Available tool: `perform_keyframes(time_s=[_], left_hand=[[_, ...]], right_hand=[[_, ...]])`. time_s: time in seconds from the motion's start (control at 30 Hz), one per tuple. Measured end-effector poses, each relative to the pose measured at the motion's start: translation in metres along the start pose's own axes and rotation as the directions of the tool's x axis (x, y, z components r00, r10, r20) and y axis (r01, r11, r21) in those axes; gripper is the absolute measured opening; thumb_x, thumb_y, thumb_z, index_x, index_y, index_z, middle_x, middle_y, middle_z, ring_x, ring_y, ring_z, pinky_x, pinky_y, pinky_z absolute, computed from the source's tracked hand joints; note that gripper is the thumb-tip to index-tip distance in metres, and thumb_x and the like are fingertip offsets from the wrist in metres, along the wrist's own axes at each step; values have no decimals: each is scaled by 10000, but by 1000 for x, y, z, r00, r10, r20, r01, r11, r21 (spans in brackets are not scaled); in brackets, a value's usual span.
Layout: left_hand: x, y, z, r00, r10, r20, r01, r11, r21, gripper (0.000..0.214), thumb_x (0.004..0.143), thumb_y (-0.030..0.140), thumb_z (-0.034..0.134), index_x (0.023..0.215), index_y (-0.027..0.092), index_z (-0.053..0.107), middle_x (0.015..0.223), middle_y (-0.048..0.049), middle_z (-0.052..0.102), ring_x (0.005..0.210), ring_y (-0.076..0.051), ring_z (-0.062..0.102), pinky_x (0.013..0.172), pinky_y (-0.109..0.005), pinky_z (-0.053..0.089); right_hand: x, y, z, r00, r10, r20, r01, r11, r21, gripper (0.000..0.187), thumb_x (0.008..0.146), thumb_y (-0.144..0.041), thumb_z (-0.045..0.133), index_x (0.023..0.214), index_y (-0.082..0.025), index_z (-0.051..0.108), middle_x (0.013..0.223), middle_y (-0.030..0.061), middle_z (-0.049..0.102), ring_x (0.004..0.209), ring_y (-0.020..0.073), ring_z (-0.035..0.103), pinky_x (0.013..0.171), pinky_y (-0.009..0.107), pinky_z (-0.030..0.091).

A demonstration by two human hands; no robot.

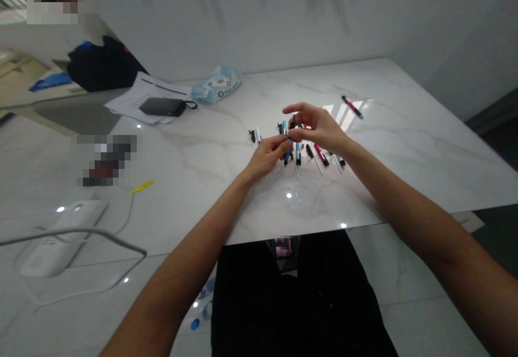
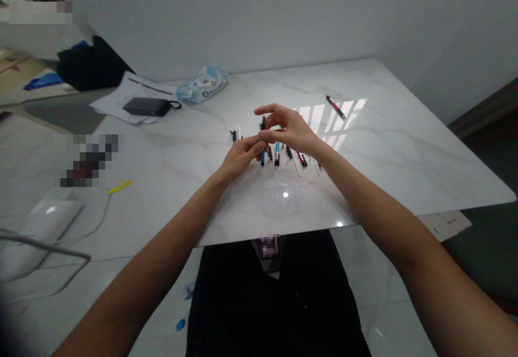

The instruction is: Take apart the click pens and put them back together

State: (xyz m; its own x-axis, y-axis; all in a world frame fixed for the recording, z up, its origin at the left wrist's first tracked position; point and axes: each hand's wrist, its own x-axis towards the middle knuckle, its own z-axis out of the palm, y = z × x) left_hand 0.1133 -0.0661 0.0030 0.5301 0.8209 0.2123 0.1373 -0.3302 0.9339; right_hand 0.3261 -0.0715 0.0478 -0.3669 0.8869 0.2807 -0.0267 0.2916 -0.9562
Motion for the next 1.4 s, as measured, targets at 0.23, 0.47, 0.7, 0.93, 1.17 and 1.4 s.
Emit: perform_keyframes(time_s=[0.23, 0.47, 0.7, 0.93, 1.17, 1.4], left_hand=[[0, 0, 0, 1000, 22, 9, -22, 1000, -10, 376, 1031, 570, 659, 1115, 240, 821, 857, -42, 671, 687, -137, 547, 664, -313, 478], [1, -4, 0, 1000, 24, -8, -24, 1000, -14, 392, 1029, 575, 669, 1077, 212, 806, 884, -45, 690, 714, -132, 571, 691, -300, 498], [1, -3, 0, 999, 40, -10, -40, 998, -47, 441, 1012, 622, 683, 1035, 194, 786, 859, -36, 671, 703, -126, 557, 680, -291, 490], [2, -2, 1, 999, 38, -16, -39, 996, -82, 504, 985, 672, 699, 924, 174, 751, 832, -39, 661, 705, -125, 550, 671, -272, 484], [2, -3, 1, 999, 39, -18, -40, 994, -105, 427, 996, 608, 719, 1012, 190, 806, 839, -32, 662, 697, -117, 542, 659, -265, 458], [0, -3, 1, 1000, -13, 23, 14, 997, -77, 320, 1027, 501, 694, 1136, 250, 860, 855, -52, 682, 714, -139, 553, 666, -298, 453]], right_hand=[[1, 1, -2, 1000, -3, 4, 3, 1000, -10, 644, 787, -495, 946, 1319, -224, 704, 978, 24, 676, 805, 153, 649, 721, 302, 569], [1, 0, -2, 1000, -11, 3, 11, 1000, -17, 667, 762, -527, 958, 1304, -221, 717, 1000, 35, 705, 835, 160, 661, 740, 301, 582], [1, 3, -2, 1000, -13, -1, 13, 999, -32, 586, 776, -455, 943, 1261, -207, 729, 985, 39, 723, 883, 171, 690, 773, 300, 590], [2, 4, -1, 1000, 8, -2, -8, 1000, -10, 510, 800, -394, 894, 1228, -209, 686, 1052, 65, 734, 950, 196, 705, 795, 317, 595], [4, 10, -6, 1000, -3, -6, 2, 998, -61, 548, 808, -443, 903, 1243, -207, 666, 1007, 52, 727, 937, 209, 712, 796, 344, 585], [5, 1, -18, 979, -78, -190, 69, 996, -54, 697, 835, -490, 867, 1443, -284, 596, 1183, 72, 752, 1090, 268, 735, 888, 395, 618]])
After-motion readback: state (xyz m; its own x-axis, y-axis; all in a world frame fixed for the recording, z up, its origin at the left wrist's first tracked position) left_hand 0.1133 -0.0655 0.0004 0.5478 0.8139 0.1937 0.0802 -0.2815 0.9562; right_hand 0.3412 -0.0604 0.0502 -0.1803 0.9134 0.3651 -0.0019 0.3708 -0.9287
